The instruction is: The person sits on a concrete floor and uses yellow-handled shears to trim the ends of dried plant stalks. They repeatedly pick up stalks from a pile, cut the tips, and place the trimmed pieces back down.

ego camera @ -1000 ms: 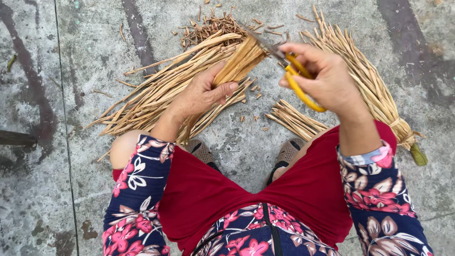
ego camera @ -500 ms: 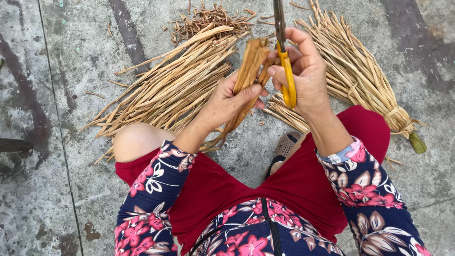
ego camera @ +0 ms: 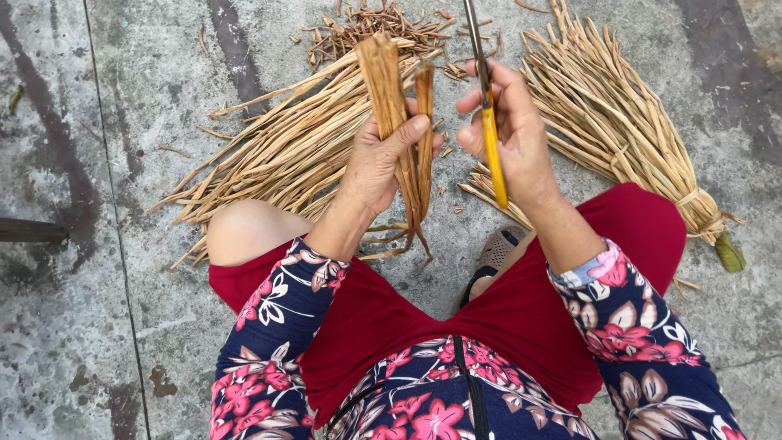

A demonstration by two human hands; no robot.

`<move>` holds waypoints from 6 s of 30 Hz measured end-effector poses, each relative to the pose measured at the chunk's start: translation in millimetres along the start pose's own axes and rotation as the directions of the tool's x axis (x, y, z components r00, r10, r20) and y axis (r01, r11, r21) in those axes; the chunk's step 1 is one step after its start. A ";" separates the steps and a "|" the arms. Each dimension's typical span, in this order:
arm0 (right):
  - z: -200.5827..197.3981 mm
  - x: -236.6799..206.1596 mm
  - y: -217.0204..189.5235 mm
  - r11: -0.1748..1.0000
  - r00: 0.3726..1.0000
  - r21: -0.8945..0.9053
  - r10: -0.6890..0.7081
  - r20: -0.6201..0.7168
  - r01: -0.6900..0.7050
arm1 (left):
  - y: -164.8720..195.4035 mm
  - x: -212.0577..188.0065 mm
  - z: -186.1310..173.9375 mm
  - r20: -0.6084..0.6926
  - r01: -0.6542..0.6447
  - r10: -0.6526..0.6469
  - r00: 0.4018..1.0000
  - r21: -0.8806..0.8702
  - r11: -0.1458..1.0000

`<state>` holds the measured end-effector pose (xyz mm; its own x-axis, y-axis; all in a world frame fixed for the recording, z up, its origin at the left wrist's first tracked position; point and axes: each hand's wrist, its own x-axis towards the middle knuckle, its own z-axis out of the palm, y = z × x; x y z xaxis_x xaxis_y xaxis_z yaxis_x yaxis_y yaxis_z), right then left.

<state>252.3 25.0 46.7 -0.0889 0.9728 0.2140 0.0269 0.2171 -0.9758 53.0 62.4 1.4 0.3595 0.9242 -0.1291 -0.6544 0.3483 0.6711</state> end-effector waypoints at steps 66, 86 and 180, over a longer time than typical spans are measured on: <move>27.1 -14.8 8.8 0.988 0.987 0.133 -0.052 -0.150 0.072 | -23.8 -27.4 6.5 0.373 -0.279 0.039 0.927 0.616 0.736; 14.1 -10.1 8.2 0.984 0.998 0.174 0.038 -0.045 -0.030 | -10.2 -25.9 2.7 0.063 -0.039 0.017 0.998 0.382 0.923; 11.4 -10.1 21.9 0.912 0.999 0.409 0.032 -0.040 -0.013 | -27.6 -21.4 -15.4 0.201 0.112 -0.202 0.959 0.388 0.915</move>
<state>242.5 19.1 22.6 -0.0484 0.9817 0.1841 -0.3815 0.1522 -0.9118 53.1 35.4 -25.5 0.6103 0.7840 -0.1130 -0.3004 0.3611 0.8828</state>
